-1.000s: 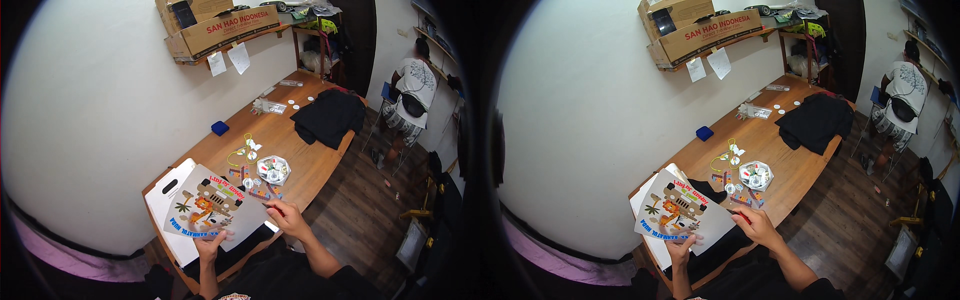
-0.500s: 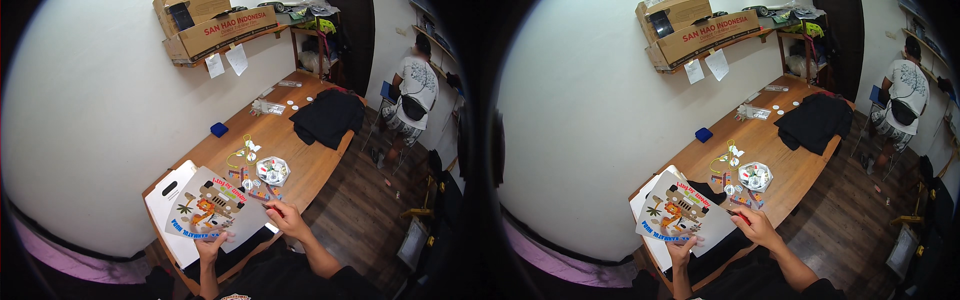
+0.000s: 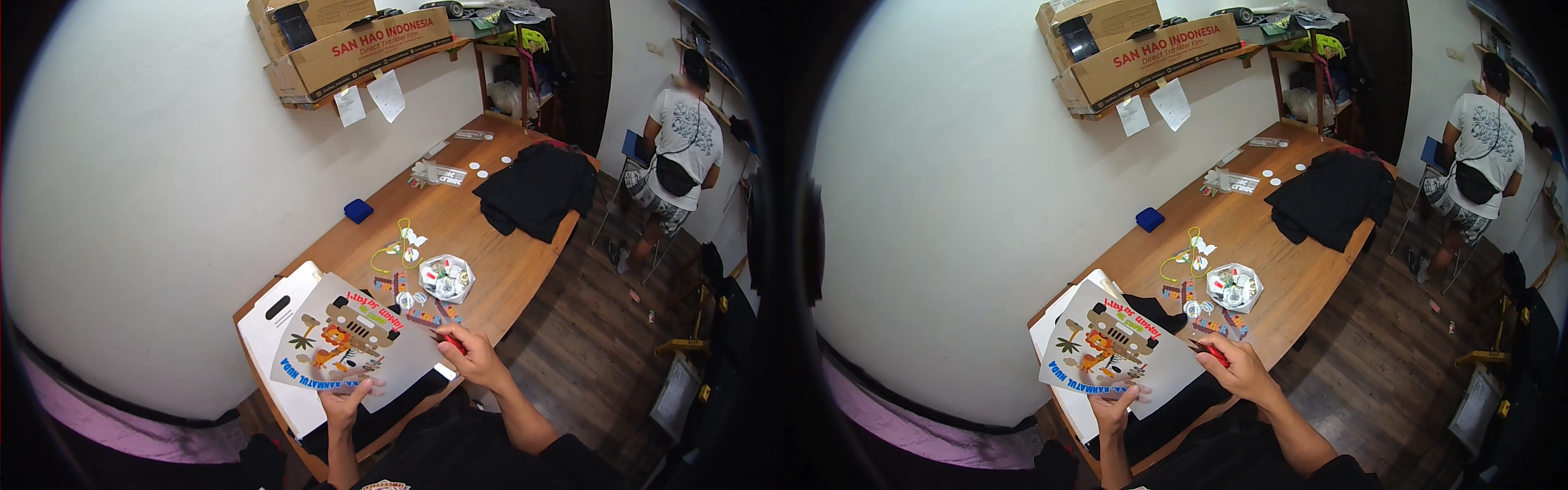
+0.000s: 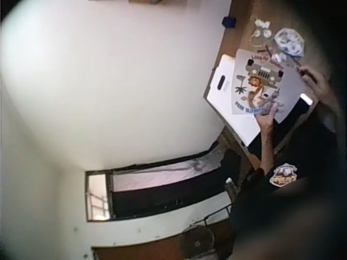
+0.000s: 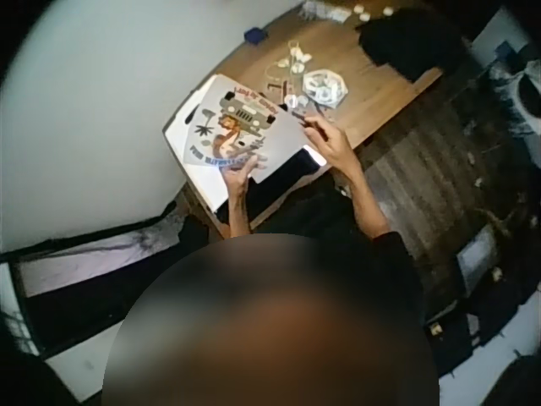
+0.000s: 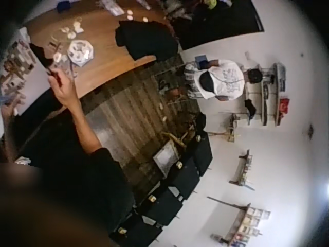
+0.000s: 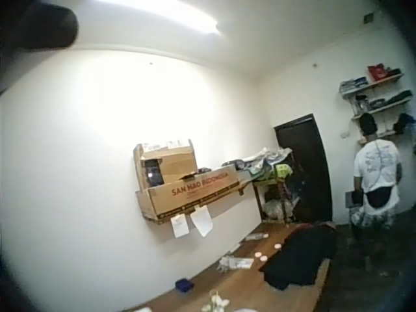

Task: Using scissors to trim and weed a printed vinyl transfer sheet for clothing on a desk.

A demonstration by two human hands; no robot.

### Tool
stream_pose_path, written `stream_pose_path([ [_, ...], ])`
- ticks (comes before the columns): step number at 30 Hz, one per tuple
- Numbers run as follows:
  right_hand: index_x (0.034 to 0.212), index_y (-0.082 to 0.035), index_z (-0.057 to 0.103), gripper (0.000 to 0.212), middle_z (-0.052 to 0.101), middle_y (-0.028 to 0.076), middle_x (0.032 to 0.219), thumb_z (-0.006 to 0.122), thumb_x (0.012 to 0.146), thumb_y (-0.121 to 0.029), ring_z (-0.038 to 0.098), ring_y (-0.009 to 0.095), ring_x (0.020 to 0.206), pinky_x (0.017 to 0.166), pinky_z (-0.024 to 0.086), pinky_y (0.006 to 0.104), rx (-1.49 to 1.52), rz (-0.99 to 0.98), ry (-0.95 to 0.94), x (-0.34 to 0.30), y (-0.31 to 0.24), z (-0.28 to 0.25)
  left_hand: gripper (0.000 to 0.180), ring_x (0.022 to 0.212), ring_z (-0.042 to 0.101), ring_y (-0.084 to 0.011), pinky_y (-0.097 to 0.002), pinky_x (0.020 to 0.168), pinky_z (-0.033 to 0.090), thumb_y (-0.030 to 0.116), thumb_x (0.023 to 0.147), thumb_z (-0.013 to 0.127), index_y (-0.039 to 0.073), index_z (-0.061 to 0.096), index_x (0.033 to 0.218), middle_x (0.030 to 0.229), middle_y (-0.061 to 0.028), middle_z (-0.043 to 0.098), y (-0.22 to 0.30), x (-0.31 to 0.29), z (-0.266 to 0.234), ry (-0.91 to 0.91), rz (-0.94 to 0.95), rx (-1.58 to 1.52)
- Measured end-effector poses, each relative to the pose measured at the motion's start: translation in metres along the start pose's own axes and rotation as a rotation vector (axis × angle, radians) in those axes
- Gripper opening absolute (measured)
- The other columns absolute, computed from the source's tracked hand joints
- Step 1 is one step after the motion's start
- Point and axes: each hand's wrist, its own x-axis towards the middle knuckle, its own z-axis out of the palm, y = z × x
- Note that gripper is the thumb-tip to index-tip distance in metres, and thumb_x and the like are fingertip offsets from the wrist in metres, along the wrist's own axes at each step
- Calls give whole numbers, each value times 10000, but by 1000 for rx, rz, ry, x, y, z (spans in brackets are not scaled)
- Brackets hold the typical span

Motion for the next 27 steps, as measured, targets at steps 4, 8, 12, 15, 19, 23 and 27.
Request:
stream_pose_path([
  [4, 984, -6, 574, 203, 557, 144, 676, 603, 873, -174, 555, 243, 558, 540, 425, 309, -62, -42, -55, 1, -5, -4, 745, 768, 659, -360, -407, 589, 600, -127, 750, 618, -1, 199, 1353, 953, -237, 588, -3, -2, 4, 45, 0, -22],
  [8, 969, -4, 577, 199, 559, 152, 681, 609, 869, -173, 553, 258, 557, 538, 427, 313, -78, -76, -41, 0, 0, -7, 691, 762, 661, -361, -404, 588, 601, -127, 754, 616, -30, 242, 1327, 944, -241, 590, -8, -3, 4, 34, 2, -4],
  [12, 961, 0, 584, 197, 557, 152, 679, 621, 862, -167, 558, 251, 557, 532, 427, 308, -66, -78, -23, -2, 2, -9, 580, 758, 661, -361, -396, 581, 602, -127, 754, 617, -81, 329, 1255, 932, -242, 595, -10, -1, 1, -39, -4, 45],
  [15, 959, 5, 585, 198, 557, 147, 676, 626, 861, -162, 558, 247, 553, 528, 427, 303, -61, -92, -3, -3, 8, -9, 489, 757, 662, -359, -391, 574, 602, -128, 753, 618, -109, 392, 1187, 925, -241, 600, -4, -2, 11, -32, 15, 35],
  [19, 951, 11, 583, 196, 557, 134, 672, 626, 862, -158, 555, 233, 553, 533, 428, 291, -57, -93, 21, -5, 8, -9, 509, 757, 661, -359, -393, 580, 602, -129, 750, 621, -100, 388, 1201, 924, -240, 599, -4, -3, 16, 12, 27, -3],
  [23, 957, 8, 578, 197, 564, 127, 685, 618, 868, -163, 555, 227, 566, 547, 429, 287, -21, -93, 35, -6, 8, -8, 394, 718, 668, -336, -383, 533, 604, -103, 724, 635, -125, 469, 1080, 888, -235, 606, -3, -5, 25, 45, 55, -9],
  [27, 976, 3, 571, 204, 570, 127, 704, 606, 873, -169, 553, 227, 579, 558, 429, 296, 21, -27, 21, -9, 8, -14, 380, 720, 668, -333, -380, 536, 604, -103, 726, 634, -123, 478, 1073, 896, -237, 608, -9, -7, 22, 63, 49, -26],
])
